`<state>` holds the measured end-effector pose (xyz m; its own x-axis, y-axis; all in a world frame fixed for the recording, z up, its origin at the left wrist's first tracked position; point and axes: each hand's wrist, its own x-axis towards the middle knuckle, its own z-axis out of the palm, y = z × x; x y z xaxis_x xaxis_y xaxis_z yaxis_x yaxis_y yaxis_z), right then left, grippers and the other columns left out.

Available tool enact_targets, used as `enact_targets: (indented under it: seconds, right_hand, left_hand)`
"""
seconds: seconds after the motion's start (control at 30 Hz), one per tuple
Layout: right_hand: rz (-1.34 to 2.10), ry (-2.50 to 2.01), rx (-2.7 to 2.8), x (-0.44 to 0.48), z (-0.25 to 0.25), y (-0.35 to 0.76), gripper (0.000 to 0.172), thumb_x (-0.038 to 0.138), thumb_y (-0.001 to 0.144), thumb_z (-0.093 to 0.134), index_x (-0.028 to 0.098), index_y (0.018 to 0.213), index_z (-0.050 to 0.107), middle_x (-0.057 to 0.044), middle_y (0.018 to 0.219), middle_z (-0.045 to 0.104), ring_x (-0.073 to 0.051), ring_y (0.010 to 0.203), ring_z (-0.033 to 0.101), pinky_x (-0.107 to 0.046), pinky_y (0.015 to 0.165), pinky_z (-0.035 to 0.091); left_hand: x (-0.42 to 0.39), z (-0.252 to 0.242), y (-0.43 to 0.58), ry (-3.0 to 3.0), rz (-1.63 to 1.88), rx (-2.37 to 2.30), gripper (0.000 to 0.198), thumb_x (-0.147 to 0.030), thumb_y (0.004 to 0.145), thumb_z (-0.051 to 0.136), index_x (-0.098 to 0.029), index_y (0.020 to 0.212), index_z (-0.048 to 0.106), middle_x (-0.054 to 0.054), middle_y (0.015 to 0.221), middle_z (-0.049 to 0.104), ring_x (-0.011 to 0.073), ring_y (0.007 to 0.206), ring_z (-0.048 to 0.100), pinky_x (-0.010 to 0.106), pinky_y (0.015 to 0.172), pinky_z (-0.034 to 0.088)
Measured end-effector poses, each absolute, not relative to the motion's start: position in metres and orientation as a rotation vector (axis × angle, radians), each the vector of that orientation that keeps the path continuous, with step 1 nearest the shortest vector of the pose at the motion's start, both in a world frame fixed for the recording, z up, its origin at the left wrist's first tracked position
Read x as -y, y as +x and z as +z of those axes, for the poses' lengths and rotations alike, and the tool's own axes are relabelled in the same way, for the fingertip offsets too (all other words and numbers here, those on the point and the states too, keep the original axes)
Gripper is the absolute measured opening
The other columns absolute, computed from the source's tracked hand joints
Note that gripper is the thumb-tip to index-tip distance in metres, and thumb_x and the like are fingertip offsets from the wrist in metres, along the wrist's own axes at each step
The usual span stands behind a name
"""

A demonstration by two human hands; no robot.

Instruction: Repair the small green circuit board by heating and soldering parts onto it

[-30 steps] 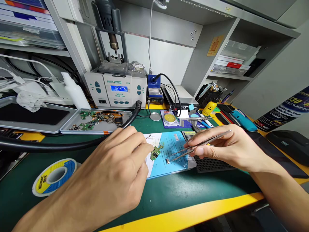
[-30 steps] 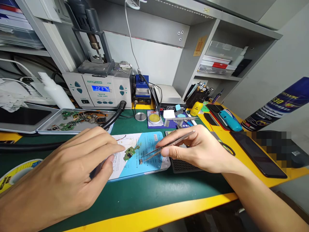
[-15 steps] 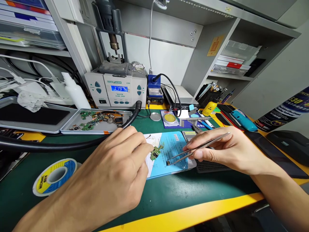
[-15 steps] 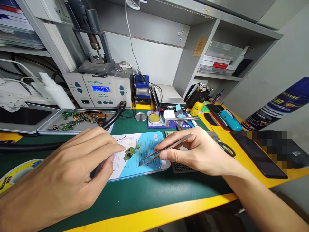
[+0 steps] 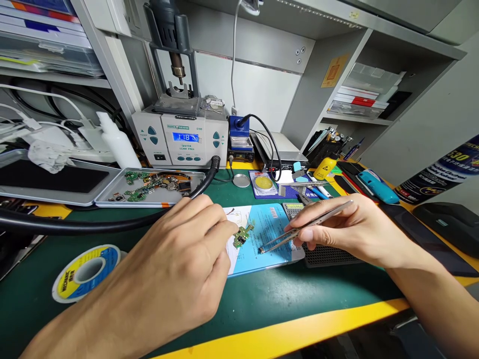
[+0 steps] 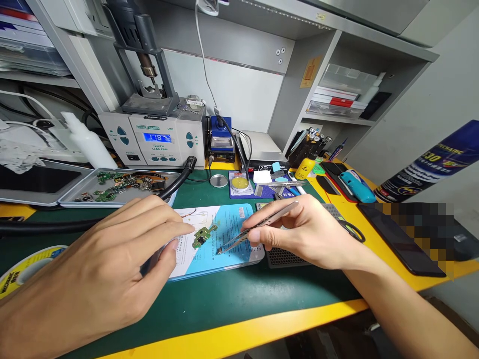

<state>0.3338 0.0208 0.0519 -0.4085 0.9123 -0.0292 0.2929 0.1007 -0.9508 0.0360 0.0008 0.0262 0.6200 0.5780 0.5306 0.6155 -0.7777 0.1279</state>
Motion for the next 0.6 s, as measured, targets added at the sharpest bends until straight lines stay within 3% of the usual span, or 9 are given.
enact_targets:
  seconds: [0.6]
  right_hand:
    - [0.853, -1.228, 1.785, -0.014, 0.043, 0.327, 0.013, 0.041, 0.086, 0.088, 0.029, 0.089, 0.089, -0.003, 0.086, 0.085, -0.020, 0.063, 0.075, -0.030, 0.059, 0.063]
  left_hand:
    - [0.001, 0.023, 0.035, -2.787, -0.769, 1.098, 0.025, -0.014, 0.100, 0.050, -0.020, 0.087, 0.071, 0.005, 0.089, 0.067, 0.0265, 0.092, 0.057, 0.052, 0.091, 0.043]
